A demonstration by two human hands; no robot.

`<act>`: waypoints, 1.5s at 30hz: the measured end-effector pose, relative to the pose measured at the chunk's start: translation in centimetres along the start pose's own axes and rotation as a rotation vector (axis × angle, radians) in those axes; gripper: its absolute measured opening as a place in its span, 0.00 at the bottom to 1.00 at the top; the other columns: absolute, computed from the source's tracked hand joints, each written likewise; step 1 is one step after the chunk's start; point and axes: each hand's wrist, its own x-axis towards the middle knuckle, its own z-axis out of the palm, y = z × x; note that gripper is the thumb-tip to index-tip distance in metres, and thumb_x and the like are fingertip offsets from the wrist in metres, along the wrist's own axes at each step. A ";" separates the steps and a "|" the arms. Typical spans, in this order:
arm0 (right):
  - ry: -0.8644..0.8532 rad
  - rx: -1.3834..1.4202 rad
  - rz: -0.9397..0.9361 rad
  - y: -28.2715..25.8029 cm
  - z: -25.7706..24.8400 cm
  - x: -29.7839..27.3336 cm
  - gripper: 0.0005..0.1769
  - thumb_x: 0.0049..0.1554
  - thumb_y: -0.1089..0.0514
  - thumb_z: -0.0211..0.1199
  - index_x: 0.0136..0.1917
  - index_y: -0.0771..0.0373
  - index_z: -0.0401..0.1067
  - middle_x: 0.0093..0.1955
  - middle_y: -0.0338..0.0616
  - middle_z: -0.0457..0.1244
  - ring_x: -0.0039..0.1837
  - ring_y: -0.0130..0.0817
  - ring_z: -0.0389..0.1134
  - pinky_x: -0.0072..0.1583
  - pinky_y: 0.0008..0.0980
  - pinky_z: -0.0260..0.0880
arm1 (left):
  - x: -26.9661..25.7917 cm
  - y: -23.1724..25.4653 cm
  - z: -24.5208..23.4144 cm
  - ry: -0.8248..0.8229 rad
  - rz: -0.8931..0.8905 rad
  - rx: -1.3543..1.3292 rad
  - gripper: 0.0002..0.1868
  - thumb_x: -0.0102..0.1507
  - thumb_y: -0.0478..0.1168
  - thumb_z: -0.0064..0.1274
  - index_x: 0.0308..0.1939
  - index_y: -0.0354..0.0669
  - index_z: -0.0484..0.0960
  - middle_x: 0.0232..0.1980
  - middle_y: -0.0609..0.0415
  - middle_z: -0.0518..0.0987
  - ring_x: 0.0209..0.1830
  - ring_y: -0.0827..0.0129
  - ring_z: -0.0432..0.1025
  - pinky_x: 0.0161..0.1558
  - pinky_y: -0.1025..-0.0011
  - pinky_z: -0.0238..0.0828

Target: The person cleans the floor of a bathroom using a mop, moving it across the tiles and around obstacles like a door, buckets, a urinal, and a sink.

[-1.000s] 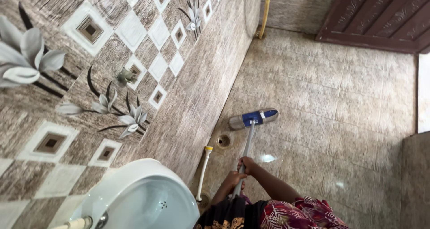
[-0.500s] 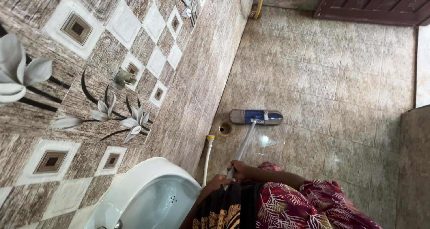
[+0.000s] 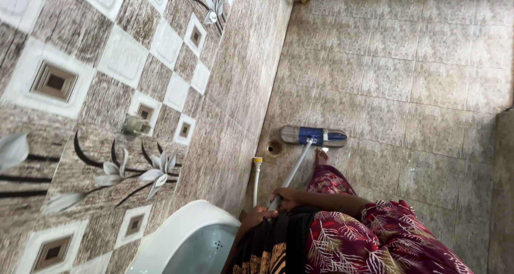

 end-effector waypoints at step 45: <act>0.518 0.378 -0.456 -26.8 -9.3 -8.1 0.09 0.54 0.60 0.59 0.34 0.65 0.65 0.31 0.49 0.60 0.35 0.46 0.64 0.39 0.49 0.70 | 23.8 23.3 -1.0 -0.170 -0.120 -0.275 0.14 0.66 0.46 0.60 0.41 0.41 0.75 0.27 0.57 0.73 0.18 0.74 0.65 0.21 0.75 0.62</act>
